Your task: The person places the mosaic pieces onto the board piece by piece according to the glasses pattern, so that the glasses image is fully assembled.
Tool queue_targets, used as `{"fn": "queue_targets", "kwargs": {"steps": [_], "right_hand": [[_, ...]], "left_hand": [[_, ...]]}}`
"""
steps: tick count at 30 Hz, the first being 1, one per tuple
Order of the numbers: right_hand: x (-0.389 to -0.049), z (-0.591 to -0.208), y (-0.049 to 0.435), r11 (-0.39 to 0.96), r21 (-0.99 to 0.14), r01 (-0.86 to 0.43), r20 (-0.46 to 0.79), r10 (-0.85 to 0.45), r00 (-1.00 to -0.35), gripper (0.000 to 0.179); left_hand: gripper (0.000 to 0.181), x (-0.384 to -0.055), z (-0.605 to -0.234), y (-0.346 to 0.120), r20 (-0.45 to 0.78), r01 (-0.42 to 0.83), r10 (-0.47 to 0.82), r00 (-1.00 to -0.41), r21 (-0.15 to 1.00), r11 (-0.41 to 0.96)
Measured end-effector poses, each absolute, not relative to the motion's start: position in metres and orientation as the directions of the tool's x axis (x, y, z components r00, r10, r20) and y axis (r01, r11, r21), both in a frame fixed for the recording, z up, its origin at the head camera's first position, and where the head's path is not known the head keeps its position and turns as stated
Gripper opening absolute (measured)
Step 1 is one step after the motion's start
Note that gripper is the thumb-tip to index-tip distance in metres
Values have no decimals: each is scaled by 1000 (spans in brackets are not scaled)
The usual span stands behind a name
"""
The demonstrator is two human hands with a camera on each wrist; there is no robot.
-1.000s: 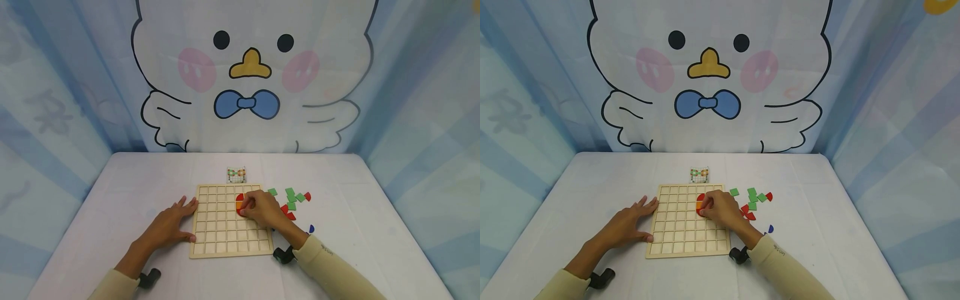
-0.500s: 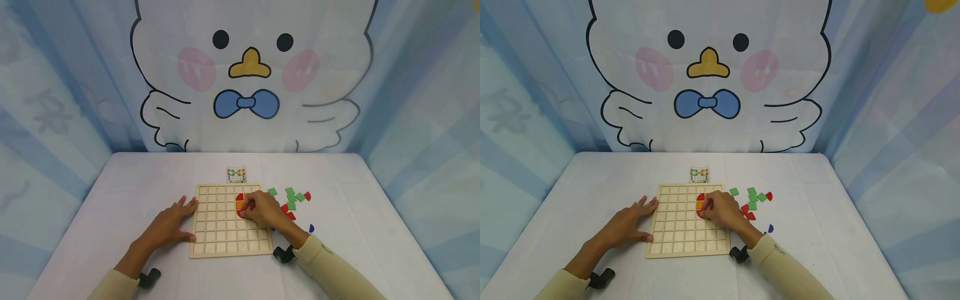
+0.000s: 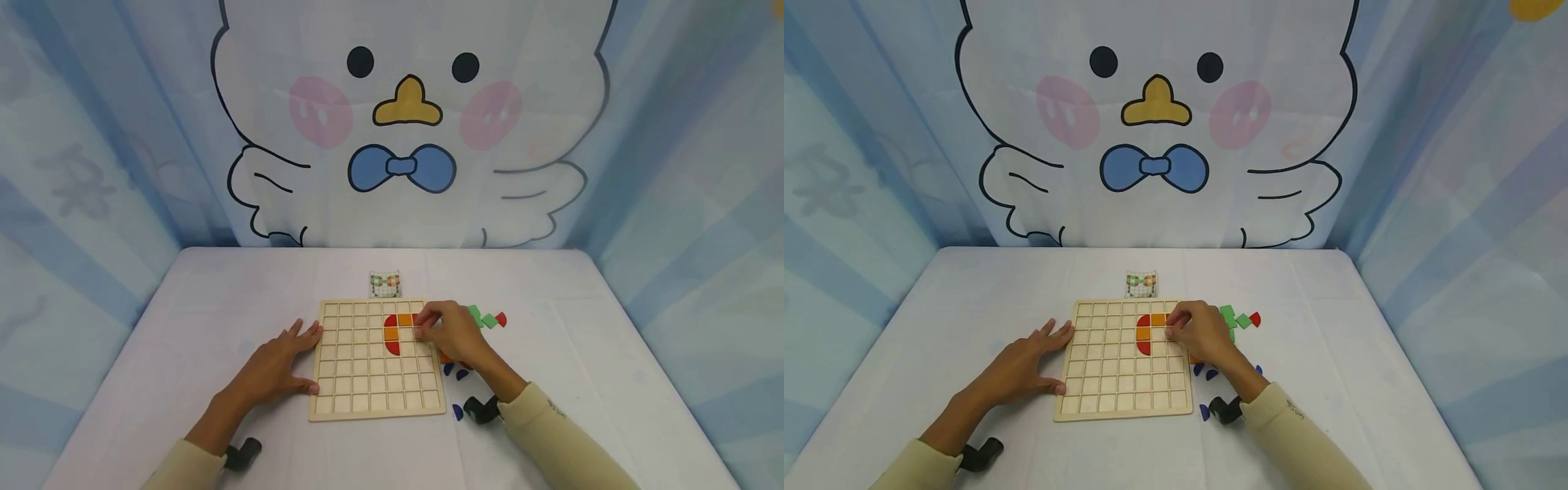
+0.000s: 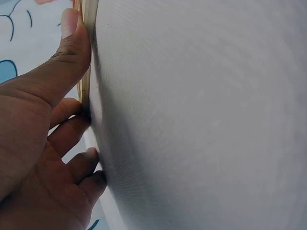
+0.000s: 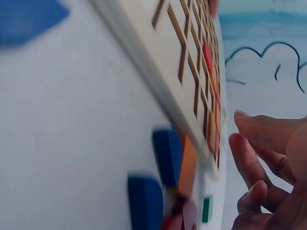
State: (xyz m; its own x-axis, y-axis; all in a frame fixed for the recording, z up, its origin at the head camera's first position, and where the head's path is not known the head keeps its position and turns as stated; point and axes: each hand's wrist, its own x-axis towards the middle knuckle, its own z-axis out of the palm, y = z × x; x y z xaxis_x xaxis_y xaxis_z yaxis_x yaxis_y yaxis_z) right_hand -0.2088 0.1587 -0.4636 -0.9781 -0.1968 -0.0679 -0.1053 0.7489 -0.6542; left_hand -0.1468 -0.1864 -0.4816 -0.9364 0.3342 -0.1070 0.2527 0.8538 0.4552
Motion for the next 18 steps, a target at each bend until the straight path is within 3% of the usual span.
{"fn": "queue_targets", "kwargs": {"steps": [8, 18], "right_hand": [[-214, -456, 194, 781, -625, -17, -93, -96, -991, 9], [-200, -460, 211, 808, -589, -31, -120, -126, -985, 11]], "left_hand": [[114, -146, -479, -186, -120, 243, 329, -937, 454, 857], [114, -147, -480, -186, -115, 248, 333, -936, 456, 855]]}}
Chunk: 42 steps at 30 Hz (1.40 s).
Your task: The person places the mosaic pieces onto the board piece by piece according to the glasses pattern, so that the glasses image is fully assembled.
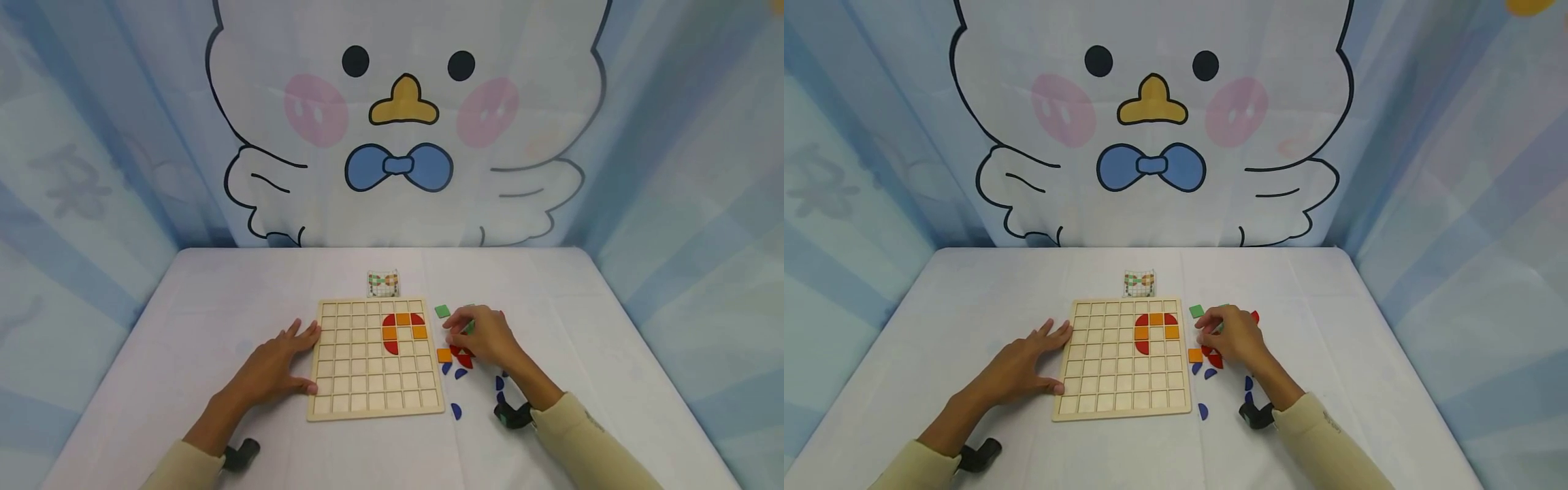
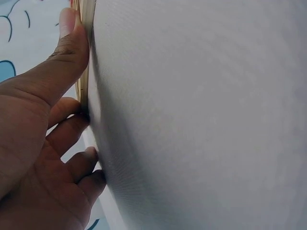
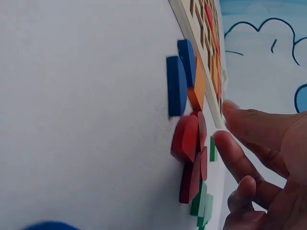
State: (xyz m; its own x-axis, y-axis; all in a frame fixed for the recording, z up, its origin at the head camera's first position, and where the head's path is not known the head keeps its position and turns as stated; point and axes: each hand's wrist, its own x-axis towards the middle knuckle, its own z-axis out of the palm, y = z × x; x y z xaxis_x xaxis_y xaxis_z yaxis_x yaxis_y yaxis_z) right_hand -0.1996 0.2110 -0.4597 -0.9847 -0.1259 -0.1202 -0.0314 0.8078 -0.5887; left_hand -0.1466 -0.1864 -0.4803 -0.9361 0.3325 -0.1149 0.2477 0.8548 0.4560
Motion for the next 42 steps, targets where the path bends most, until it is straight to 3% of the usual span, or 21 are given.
{"fn": "queue_targets", "kwargs": {"steps": [13, 28, 42], "right_hand": [[-180, -465, 203, 855, -513, -73, -147, -172, -974, 18], [-185, -454, 199, 783, -613, -106, -86, -200, -976, 18], [-194, -461, 156, 725, -672, -154, -57, -258, -964, 20]], "left_hand": [[113, -146, -479, -186, -116, 247, 332, -936, 458, 854], [113, -145, -479, -186, -111, 246, 332, -937, 464, 851], [113, -146, -480, -185, -117, 241, 327, -938, 456, 857]]}}
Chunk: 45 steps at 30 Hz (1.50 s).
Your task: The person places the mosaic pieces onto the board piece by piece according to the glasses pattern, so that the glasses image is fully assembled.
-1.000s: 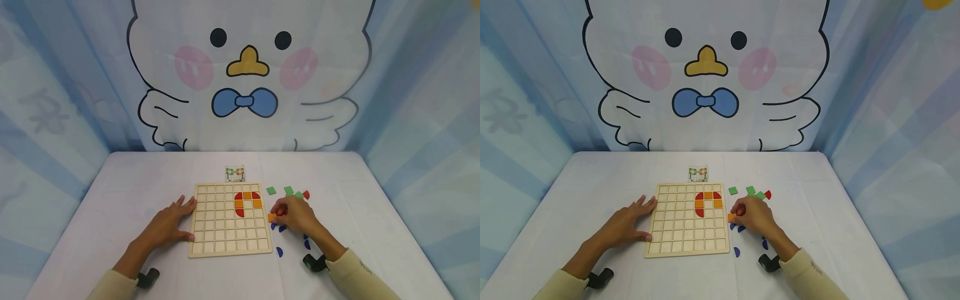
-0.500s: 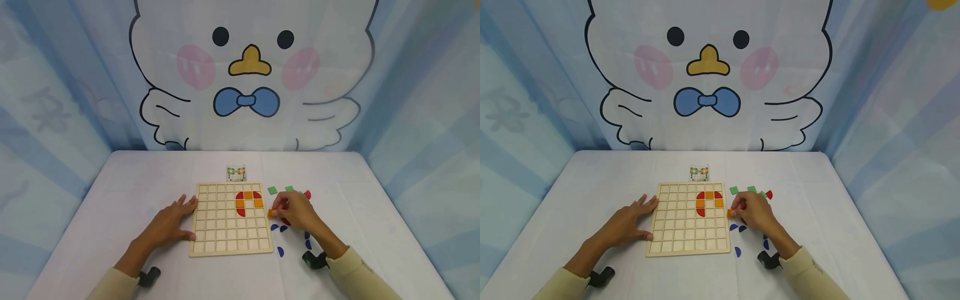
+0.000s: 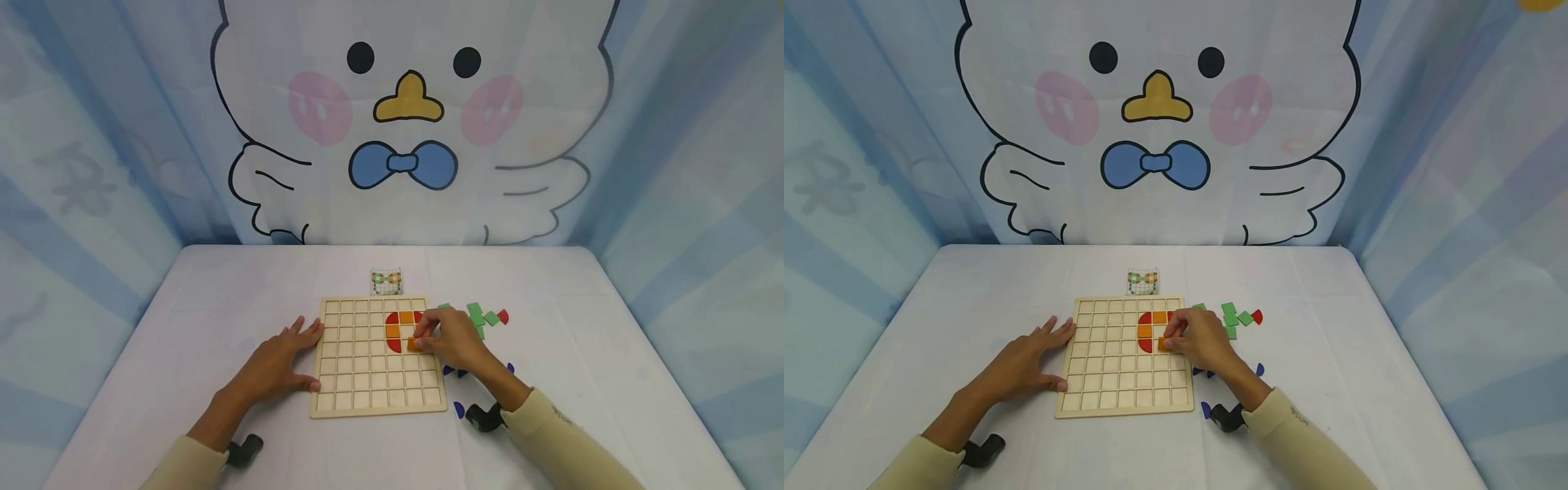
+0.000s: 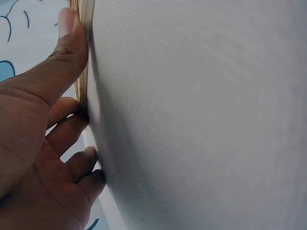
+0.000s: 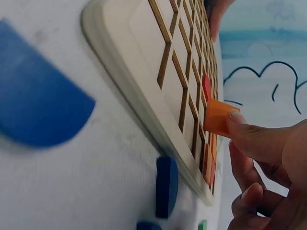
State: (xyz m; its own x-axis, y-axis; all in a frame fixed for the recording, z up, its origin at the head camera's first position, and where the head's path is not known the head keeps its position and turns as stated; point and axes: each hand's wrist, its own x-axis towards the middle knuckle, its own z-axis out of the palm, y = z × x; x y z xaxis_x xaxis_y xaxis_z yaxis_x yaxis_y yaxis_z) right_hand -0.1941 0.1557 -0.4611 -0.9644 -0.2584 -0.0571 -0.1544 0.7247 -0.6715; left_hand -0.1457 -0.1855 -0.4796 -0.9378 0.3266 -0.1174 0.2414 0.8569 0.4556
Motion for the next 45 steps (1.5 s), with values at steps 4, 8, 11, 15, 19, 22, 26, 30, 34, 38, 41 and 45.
{"fn": "queue_targets", "kwargs": {"steps": [4, 8, 11, 15, 19, 22, 26, 30, 34, 38, 41, 45], "right_hand": [[-196, -464, 148, 733, -662, -158, -64, -265, -962, 20], [-198, -465, 143, 766, -617, -179, -65, -276, -959, 19], [-198, -466, 141, 794, -578, -188, -73, -280, -957, 18], [-199, -468, 139, 812, -547, -202, -70, -284, -956, 17], [-197, -466, 142, 805, -563, -188, -72, -274, -959, 16], [-197, -463, 146, 794, -588, -158, -71, -245, -967, 13], [-199, -457, 157, 795, -591, -136, -44, -200, -979, 9], [-202, -452, 173, 810, -579, -96, -53, -154, -987, 7], [-203, -449, 190, 818, -574, -45, -81, -111, -991, 7], [-202, -448, 204, 835, -550, -24, -91, -88, -992, 8], [-199, -450, 210, 844, -537, -10, -108, -80, -991, 9], [-196, -454, 213, 851, -525, -22, -128, -104, -986, 13]], "left_hand": [[113, -146, -481, -185, -118, 240, 326, -938, 458, 856], [113, -147, -481, -186, -115, 240, 326, -938, 461, 854], [113, -146, -480, -186, -112, 244, 329, -938, 461, 853], [112, -146, -479, -186, -108, 249, 333, -937, 462, 851], [112, -145, -479, -186, -109, 251, 337, -935, 467, 848], [112, -146, -479, -186, -108, 253, 339, -934, 470, 846], [112, -147, -479, -185, -109, 249, 335, -936, 466, 849], [112, -147, -479, -184, -113, 247, 331, -937, 457, 855], [113, -147, -478, -184, -114, 246, 330, -937, 456, 855], [113, -146, -478, -185, -116, 245, 331, -936, 461, 853], [113, -146, -478, -185, -114, 248, 334, -936, 461, 852], [114, -147, -478, -185, -111, 251, 335, -936, 460, 852]]}}
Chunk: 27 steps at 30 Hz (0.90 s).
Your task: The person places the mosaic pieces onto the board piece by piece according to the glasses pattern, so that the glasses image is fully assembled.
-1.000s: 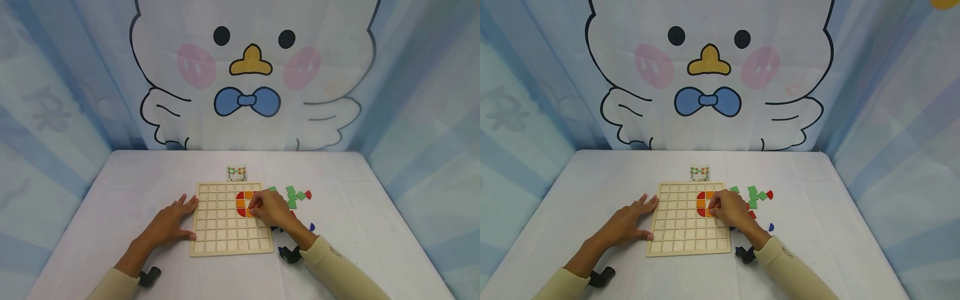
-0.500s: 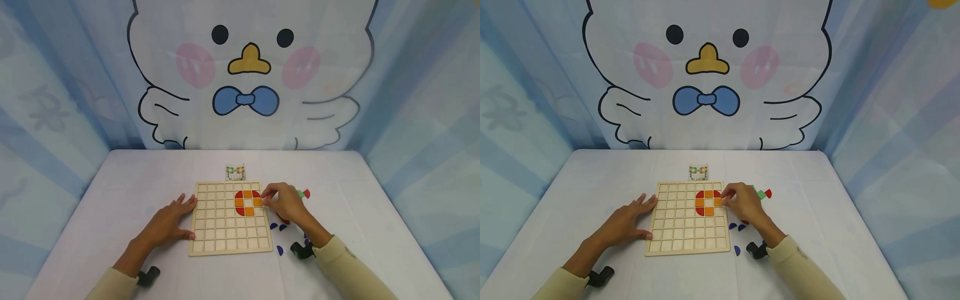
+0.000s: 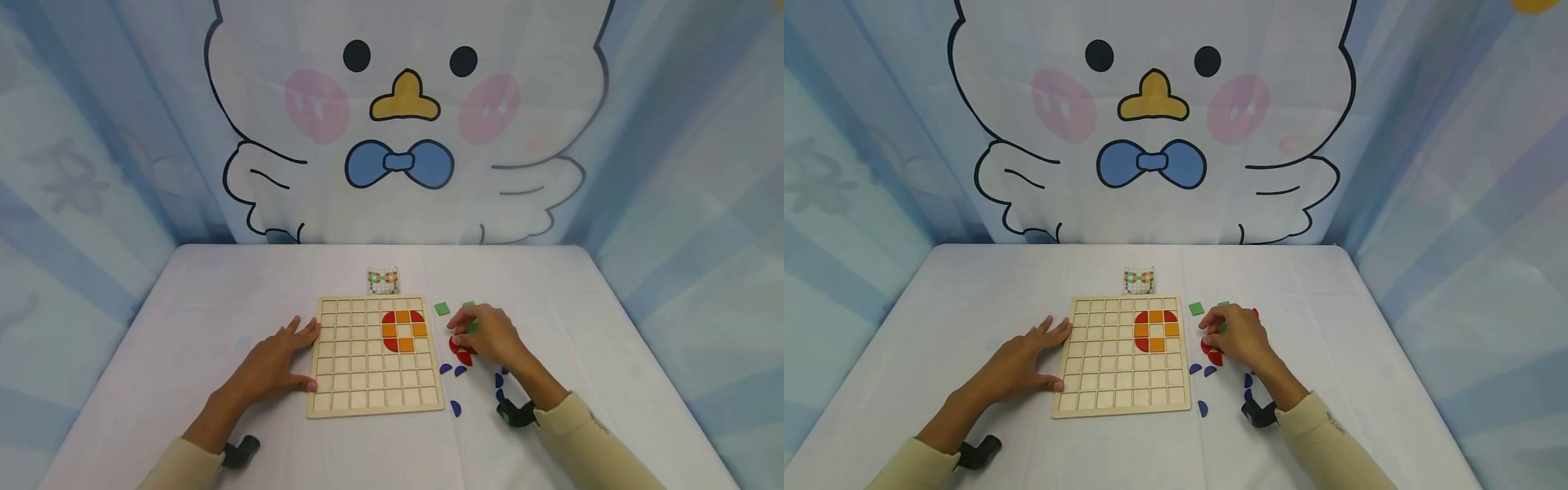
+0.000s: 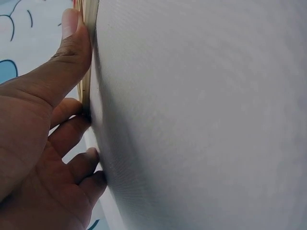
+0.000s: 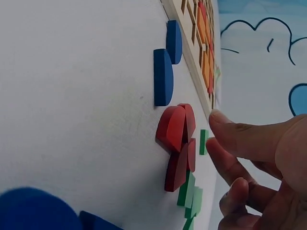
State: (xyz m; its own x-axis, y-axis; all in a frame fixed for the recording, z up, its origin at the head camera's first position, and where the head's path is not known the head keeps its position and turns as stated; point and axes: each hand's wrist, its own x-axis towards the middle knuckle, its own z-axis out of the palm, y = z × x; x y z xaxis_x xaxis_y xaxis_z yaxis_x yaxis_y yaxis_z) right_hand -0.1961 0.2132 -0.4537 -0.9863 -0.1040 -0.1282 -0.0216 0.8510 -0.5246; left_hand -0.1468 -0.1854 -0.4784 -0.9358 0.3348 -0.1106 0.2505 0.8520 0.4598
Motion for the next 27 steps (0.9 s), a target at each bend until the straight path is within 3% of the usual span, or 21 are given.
{"fn": "queue_targets", "kwargs": {"steps": [27], "right_hand": [[-194, -461, 220, 892, -441, -98, -136, -175, -975, 27]], "left_hand": [[115, -147, -483, -185, -112, 242, 317, -942, 427, 871]]}}
